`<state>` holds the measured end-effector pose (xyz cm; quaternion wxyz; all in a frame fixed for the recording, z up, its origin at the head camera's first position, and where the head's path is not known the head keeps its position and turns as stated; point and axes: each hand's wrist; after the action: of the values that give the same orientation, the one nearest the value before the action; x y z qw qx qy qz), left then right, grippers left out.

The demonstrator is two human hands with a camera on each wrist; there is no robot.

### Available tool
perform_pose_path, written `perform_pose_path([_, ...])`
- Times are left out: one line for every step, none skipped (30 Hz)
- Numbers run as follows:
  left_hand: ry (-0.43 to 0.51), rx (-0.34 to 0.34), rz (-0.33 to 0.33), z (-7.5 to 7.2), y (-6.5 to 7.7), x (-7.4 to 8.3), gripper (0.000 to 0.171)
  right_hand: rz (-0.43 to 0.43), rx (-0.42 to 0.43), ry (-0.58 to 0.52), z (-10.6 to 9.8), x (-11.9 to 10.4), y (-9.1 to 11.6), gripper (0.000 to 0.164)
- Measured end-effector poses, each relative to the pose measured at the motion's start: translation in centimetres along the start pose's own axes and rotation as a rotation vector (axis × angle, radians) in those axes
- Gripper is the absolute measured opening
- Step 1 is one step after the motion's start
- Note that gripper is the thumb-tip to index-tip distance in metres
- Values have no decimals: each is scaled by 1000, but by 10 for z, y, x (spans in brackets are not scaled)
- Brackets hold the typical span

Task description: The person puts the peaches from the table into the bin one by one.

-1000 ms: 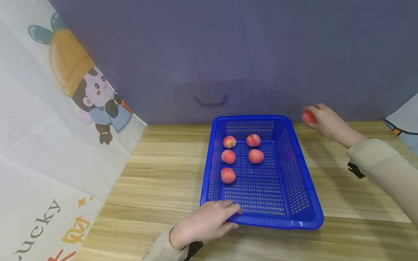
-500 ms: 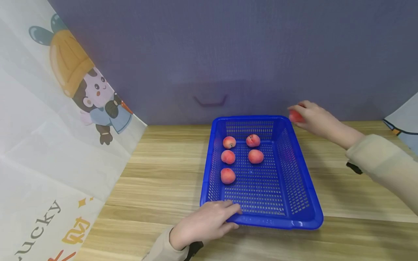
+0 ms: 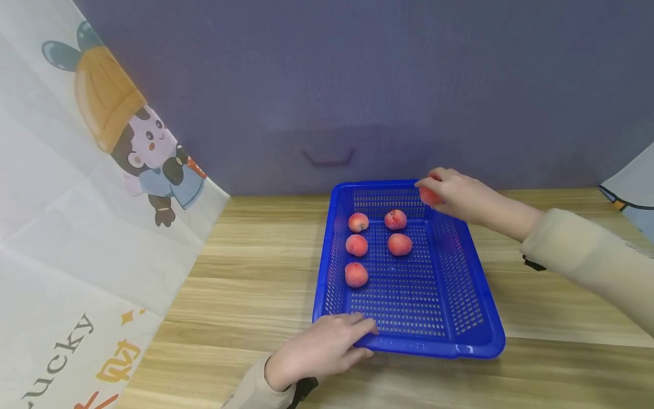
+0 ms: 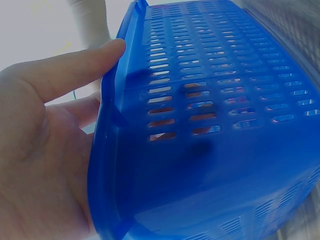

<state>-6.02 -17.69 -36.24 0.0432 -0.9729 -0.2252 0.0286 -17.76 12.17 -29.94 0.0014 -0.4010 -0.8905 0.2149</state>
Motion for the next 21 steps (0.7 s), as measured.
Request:
perform_pose_path([-1,0,0,0,0,0,20,-8,-9,-2,1,-3,-2,41])
perform_pose_path([-1,-1,0,0,0,0,20,-15,-19,-6,2,-6,-3,40])
perform_pose_path([-2,-1,1,0,0,0,20,-18,-34,-9,3,-10,-4,39])
perform_pose_path([-3,-2,1,0,0,-1,20,-28,-45,-11,4,-13,-6,37])
perform_pose_path([-3,-3,0,0,0,-1,20,-33,-63,-12,5,-17,-7,37])
perform_pose_path([-5,-3,0,0,0,-1,20,-37,-78,-14,7,-20,-8,36])
perform_pose_path([-6,-3,0,0,0,-1,20,-37,-92,-14,8,-23,-10,35])
perform_pose_path([-6,-3,0,0,0,-1,20,-40,-100,-13,10,-27,-11,34])
perform_pose_path([-6,-2,0,0,0,-1,20,-40,-114,-12,11,-31,-12,34])
perform_pose_path([-5,-2,0,0,0,-1,20,-41,-122,-14,13,-34,-13,33])
perform_pose_path([-4,-1,0,0,0,-1,20,-37,-134,-15,15,-37,-14,33])
perform_pose_path([-3,-1,0,0,0,-1,20,-34,-146,-19,17,-40,-14,32])
perform_pose_path([-2,-2,0,0,0,-1,20,-29,-157,-23,18,-43,-15,31])
perform_pose_path([-1,-2,0,0,0,-1,20,-30,-173,-28,20,-45,-15,31])
perform_pose_path([0,-3,-1,0,0,-1,20,-23,-192,-36,21,-48,-16,30])
perform_pose_path([0,-4,-2,0,0,-1,20,-21,-207,-45,23,-50,-16,30])
perform_pose_path([1,-5,-2,-1,0,-1,20,-14,-227,-53,24,-52,-16,30])
perform_pose_path([2,-6,-2,-1,0,-1,20,-6,-248,-58,26,-54,-17,31])
perform_pose_path([3,-6,-2,-1,0,-1,20,-8,-261,-60,27,-56,-17,31])
perform_pose_path([3,-7,-2,-1,0,-1,20,-8,-280,-56,29,-57,-18,31])
perform_pose_path([4,-7,-2,-1,0,-1,20,-11,-294,-50,31,-58,-18,32])
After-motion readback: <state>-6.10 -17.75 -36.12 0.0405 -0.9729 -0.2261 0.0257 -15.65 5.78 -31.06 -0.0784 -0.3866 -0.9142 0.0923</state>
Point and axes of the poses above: each hand's wrist, its own y-axis away from the middle knuckle, its own z-axis out of the palm, x = y × z, and after that the axes turned 10 degrees about -y, right-handed
